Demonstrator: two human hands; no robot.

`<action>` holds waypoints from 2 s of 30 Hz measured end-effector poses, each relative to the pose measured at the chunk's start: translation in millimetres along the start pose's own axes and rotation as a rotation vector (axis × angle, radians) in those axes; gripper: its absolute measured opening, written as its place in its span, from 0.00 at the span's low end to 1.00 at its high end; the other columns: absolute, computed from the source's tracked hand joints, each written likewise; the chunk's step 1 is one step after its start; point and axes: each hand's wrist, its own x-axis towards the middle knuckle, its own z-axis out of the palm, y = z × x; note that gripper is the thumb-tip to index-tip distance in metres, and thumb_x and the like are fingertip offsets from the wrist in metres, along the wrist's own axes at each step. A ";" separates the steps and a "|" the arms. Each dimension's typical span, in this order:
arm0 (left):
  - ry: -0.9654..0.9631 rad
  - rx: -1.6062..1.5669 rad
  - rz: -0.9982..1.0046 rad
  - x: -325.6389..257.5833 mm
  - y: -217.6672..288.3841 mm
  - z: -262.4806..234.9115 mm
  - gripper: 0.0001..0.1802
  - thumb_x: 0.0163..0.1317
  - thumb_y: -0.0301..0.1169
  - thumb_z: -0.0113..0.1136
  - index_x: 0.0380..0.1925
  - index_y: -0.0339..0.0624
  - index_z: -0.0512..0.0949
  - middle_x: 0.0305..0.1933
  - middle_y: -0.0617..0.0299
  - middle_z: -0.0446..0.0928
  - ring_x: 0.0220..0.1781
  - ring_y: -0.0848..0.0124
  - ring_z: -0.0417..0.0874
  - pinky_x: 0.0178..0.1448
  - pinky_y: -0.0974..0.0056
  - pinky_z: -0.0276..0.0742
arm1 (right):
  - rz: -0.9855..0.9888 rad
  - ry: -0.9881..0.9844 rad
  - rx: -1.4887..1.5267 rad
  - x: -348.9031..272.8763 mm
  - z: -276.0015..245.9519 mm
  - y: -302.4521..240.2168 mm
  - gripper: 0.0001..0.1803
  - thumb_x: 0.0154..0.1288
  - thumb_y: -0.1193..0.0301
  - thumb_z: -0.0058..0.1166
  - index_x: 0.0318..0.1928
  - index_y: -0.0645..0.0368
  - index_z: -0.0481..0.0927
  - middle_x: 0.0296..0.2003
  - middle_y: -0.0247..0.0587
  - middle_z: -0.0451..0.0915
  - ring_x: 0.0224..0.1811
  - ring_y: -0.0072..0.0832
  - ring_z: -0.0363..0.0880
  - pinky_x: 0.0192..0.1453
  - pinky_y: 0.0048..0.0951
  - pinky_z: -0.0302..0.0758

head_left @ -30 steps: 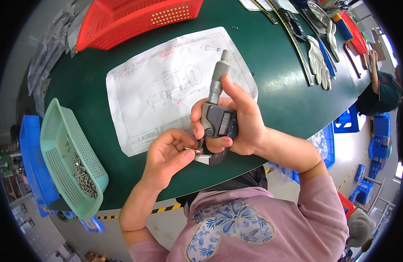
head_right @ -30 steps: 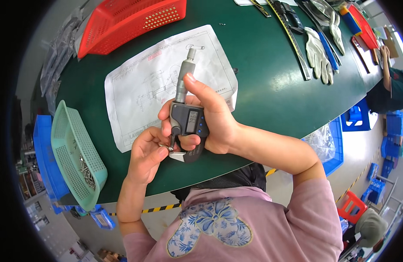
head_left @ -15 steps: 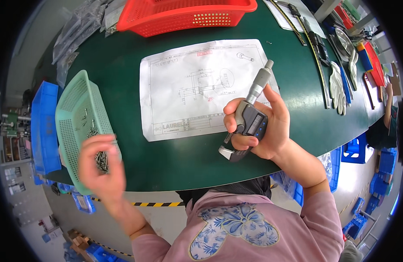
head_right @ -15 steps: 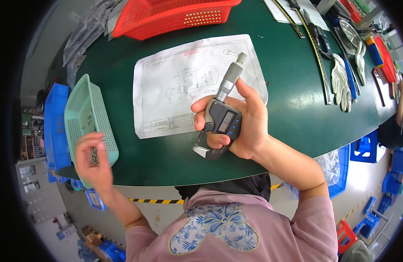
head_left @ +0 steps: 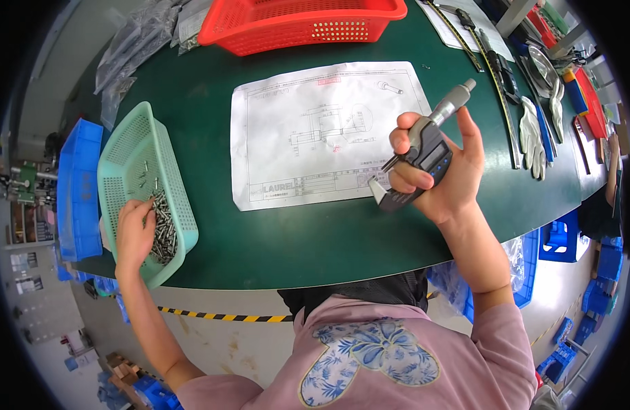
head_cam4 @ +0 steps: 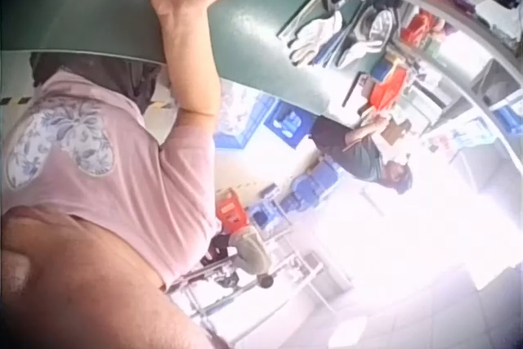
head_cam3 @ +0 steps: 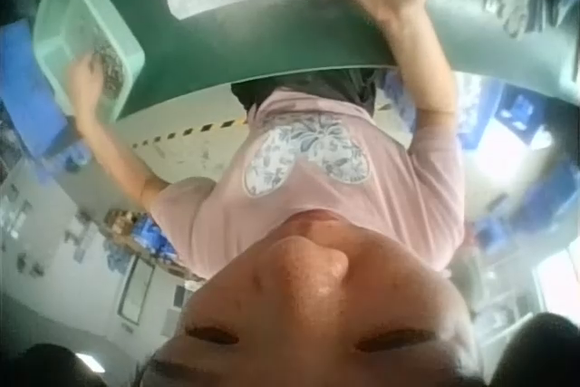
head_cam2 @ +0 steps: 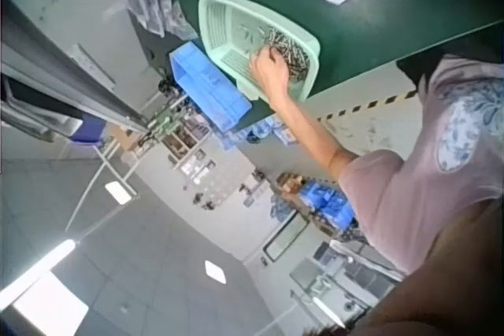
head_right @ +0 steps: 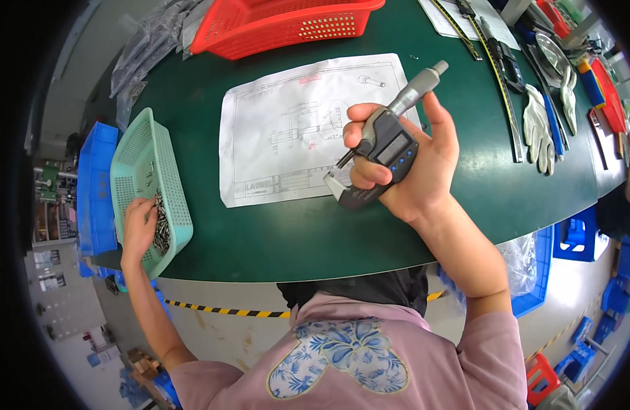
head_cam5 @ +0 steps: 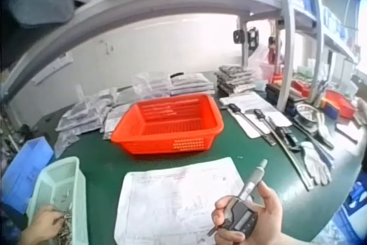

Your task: Measuring small metal pins or hardware components using a digital micrometer and a digital caliper.

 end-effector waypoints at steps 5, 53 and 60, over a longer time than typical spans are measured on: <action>0.059 0.042 0.038 2.0 -13.5 2.5 0.07 0.49 0.23 0.53 0.30 0.33 0.74 0.29 0.55 0.70 0.36 0.60 0.71 0.42 0.62 0.66 | -0.011 -0.001 0.002 -0.1 2.2 -0.3 0.36 0.56 0.42 0.25 0.40 0.65 0.69 0.28 0.41 0.71 0.11 0.20 0.56 0.21 0.22 0.55; 0.552 -0.603 0.976 10.8 217.2 56.4 0.13 0.33 0.18 0.61 0.26 0.37 0.75 0.25 0.60 0.71 0.25 0.65 0.75 0.26 0.67 0.71 | 0.323 -0.011 0.003 2.4 4.8 18.4 0.39 0.56 0.39 0.25 0.35 0.67 0.70 0.25 0.49 0.72 0.11 0.22 0.59 0.13 0.17 0.58; 0.607 -0.570 0.993 5.9 213.2 55.6 0.12 0.35 0.19 0.61 0.26 0.37 0.75 0.25 0.60 0.72 0.26 0.65 0.75 0.27 0.67 0.72 | 0.361 -0.029 -0.003 3.7 4.7 24.7 0.41 0.56 0.38 0.23 0.39 0.68 0.69 0.26 0.48 0.72 0.11 0.22 0.59 0.13 0.17 0.58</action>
